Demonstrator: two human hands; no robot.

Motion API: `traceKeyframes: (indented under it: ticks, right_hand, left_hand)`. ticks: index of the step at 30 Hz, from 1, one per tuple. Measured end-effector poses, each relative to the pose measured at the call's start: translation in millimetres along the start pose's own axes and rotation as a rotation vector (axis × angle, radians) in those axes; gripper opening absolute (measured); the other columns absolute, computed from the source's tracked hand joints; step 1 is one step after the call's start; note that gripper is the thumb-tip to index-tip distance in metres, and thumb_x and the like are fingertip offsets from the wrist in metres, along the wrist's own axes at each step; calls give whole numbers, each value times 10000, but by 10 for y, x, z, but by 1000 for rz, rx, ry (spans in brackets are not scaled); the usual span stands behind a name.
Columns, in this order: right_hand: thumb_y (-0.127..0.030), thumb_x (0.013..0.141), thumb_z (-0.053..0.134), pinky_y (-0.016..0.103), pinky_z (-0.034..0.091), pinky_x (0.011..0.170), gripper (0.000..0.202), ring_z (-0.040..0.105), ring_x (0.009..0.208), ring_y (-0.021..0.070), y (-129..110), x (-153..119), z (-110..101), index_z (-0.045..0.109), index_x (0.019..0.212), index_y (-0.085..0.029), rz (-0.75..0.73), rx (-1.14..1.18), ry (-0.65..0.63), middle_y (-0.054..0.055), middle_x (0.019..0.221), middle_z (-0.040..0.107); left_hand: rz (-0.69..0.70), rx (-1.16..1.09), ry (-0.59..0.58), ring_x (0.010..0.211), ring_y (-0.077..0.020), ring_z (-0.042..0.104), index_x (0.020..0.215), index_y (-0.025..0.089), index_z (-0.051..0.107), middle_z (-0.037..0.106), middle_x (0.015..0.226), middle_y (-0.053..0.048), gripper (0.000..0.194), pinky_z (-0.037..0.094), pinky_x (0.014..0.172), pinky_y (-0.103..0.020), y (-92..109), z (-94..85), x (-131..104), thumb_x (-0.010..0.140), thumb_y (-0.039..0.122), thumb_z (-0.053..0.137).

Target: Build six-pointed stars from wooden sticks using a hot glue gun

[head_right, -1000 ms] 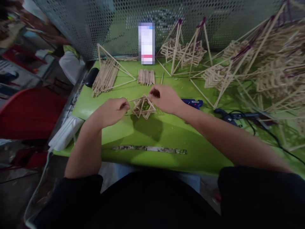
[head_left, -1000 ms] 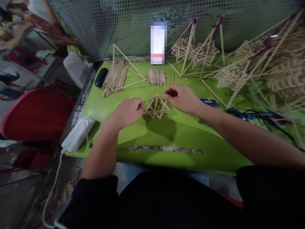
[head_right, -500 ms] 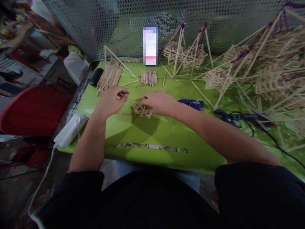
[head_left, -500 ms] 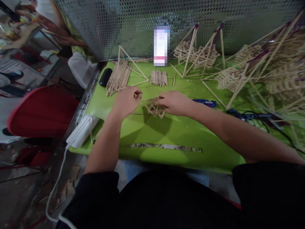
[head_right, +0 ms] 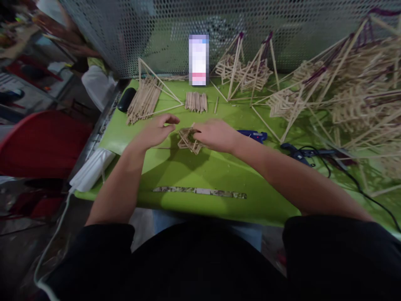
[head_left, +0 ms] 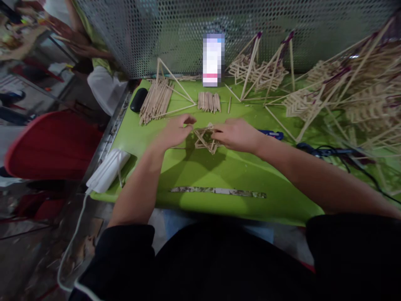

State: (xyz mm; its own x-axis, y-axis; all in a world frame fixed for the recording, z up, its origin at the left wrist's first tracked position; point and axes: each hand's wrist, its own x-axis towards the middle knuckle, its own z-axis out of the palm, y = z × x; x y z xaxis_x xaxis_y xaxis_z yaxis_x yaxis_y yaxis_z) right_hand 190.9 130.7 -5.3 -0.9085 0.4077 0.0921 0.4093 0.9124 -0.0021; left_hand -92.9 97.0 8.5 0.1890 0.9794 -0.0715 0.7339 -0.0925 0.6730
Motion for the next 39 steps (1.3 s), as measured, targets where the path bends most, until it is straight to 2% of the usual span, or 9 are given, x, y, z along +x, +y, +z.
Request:
traceKeyframes:
  ticks: [5, 8, 11, 15, 22, 28, 33, 36, 39]
  right_hand:
    - [-52, 1040, 613, 378, 426, 682, 318, 657, 810, 222, -3, -98, -36, 857, 1170, -208, 24, -83, -12, 105, 1161, 861]
    - [-32, 1015, 618, 381, 451, 697, 374, 667, 818, 232, -3, -179, -72, 856, 1241, -211, 39, -56, -10, 109, 1159, 861]
    - [-133, 1095, 599, 391, 490, 722, 354, 707, 883, 261, -4, -374, -116, 858, 1322, -209, 105, 42, 60, 134, 1182, 860]
    - [-300, 1169, 570, 390, 511, 714, 362, 739, 882, 262, -34, -751, -151, 870, 1355, -217, 237, 190, 138, 145, 1196, 867]
    - [-389, 1136, 633, 484, 602, 796, 323, 792, 918, 327, -104, -1193, -105, 897, 1192, -210, 347, 280, 221, 165, 1114, 869]
    - [-515, 1050, 797, 469, 654, 723, 298, 787, 805, 277, -177, -1189, 61, 877, 1195, -267, 658, 764, 418, 119, 1058, 885]
    - [-710, 1036, 771, 396, 650, 653, 573, 780, 756, 208, -239, -1029, 150, 799, 1403, -270, 598, 1223, 388, 147, 1361, 857]
    - [-866, 1002, 727, 346, 552, 572, 645, 673, 639, 167, -270, -984, 173, 820, 1151, -246, 622, 1299, 351, 102, 1057, 862]
    - [-830, 999, 773, 326, 394, 519, 599, 509, 565, 141, -272, -1020, 199, 773, 908, -239, 730, 1256, 385, 33, 753, 714]
  left_hand:
    - [123, -37, -236, 1657, -422, 577, 1762, 267, 486, 544, 1837, -179, 908, 511, 1352, -603, -23, -33, -52, 936, 447, 818]
    - [159, -29, -322, 1531, -437, 690, 1869, 328, 286, 522, 1846, -213, 1257, 617, 1217, -554, -62, -41, -63, 801, 441, 940]
    - [133, -34, -340, 1346, -417, 790, 1890, 346, 190, 555, 1808, -246, 1408, 669, 1092, -524, -56, -6, -54, 726, 386, 980]
    - [126, -37, -296, 1279, -410, 796, 1893, 286, 150, 675, 1659, -272, 1410, 677, 1060, -531, -14, 83, -29, 734, 307, 954]
    - [134, -112, -256, 1451, -432, 710, 1870, 309, 211, 685, 1619, -235, 1294, 637, 1216, -614, -33, 138, -7, 815, 247, 956]
    - [201, -182, -163, 1524, -387, 674, 1838, 305, 238, 696, 1635, -208, 1256, 551, 1337, -606, 49, 88, -89, 824, 245, 976]
    - [306, -255, -94, 1452, -351, 731, 1792, 288, 284, 731, 1583, -207, 1178, 580, 1286, -560, 197, 115, -183, 844, 305, 983]
    - [325, -256, -74, 1432, -348, 748, 1781, 317, 295, 751, 1558, -189, 1172, 581, 1279, -565, 232, 153, -198, 846, 325, 1002]
    - [333, -251, -96, 1436, -336, 749, 1783, 347, 301, 748, 1573, -176, 1144, 585, 1278, -556, 221, 177, -189, 865, 290, 982]
